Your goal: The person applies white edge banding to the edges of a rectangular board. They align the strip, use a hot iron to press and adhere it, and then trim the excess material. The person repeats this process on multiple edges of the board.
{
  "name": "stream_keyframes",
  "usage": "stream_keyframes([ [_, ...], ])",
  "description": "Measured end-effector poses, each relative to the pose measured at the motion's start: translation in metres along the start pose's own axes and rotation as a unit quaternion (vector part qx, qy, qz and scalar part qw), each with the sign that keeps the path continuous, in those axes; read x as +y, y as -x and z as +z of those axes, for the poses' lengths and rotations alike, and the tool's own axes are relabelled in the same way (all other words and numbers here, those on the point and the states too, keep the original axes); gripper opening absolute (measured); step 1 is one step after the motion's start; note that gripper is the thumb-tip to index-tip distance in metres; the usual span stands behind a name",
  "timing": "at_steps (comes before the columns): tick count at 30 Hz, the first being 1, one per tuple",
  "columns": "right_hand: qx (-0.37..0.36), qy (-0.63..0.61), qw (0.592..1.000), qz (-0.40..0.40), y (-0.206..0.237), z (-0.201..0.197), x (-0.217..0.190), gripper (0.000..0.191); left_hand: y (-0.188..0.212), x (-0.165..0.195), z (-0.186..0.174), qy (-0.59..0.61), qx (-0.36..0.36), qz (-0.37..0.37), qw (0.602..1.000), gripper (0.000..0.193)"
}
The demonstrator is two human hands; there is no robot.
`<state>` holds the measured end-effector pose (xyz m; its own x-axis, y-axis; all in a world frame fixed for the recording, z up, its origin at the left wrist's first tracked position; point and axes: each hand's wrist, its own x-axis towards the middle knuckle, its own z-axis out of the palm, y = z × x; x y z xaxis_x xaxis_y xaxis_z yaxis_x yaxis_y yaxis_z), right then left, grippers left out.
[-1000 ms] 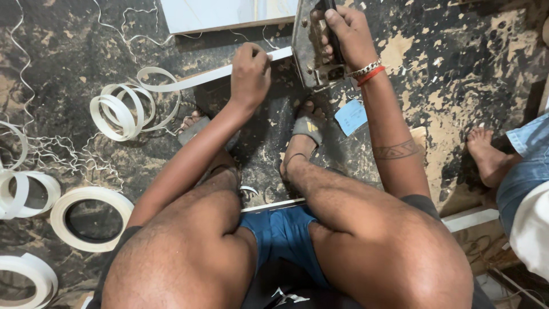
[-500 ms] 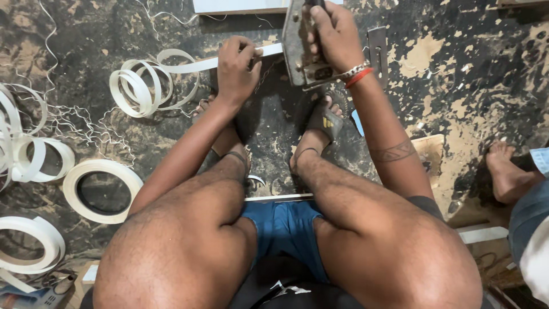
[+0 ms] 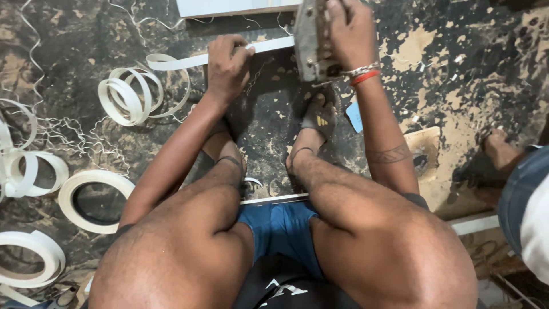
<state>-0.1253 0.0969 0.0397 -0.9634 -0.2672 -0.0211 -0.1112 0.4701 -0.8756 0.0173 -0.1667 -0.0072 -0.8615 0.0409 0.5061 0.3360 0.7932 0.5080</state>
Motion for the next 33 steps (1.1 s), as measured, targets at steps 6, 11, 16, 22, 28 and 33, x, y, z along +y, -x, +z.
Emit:
stream_keyframes([
  [6, 0.070, -0.078, 0.989, 0.105, -0.017, -0.060, 0.035, 0.029, -0.001, -0.009, -0.002, 0.038, -0.003, -0.023, 0.999, 0.017],
  [11, 0.036, -0.180, 0.969, 0.166, -0.015, -0.077, 0.023, 0.030, 0.004, -0.023, -0.018, 0.079, -0.031, -0.010, 0.996, 0.015],
  [16, -0.057, -0.383, 0.902, 0.189, -0.012, -0.063, -0.005, 0.029, 0.005, -0.029, -0.028, 0.103, -0.026, -0.016, 0.994, 0.017],
  [22, -0.096, -0.287, 0.941, 0.154, -0.007, -0.017, -0.026, 0.027, 0.003, -0.029, -0.032, 0.131, -0.026, -0.055, 0.989, 0.017],
  [28, -0.130, -0.268, 0.945, 0.136, 0.004, 0.049, -0.053, 0.028, 0.006, -0.036, -0.041, 0.076, -0.038, -0.047, 0.995, 0.020],
  [33, -0.143, -0.243, 0.955, 0.097, 0.018, 0.093, -0.072, 0.029, 0.022, -0.048, -0.067, 0.074, -0.048, -0.073, 0.993, 0.014],
])
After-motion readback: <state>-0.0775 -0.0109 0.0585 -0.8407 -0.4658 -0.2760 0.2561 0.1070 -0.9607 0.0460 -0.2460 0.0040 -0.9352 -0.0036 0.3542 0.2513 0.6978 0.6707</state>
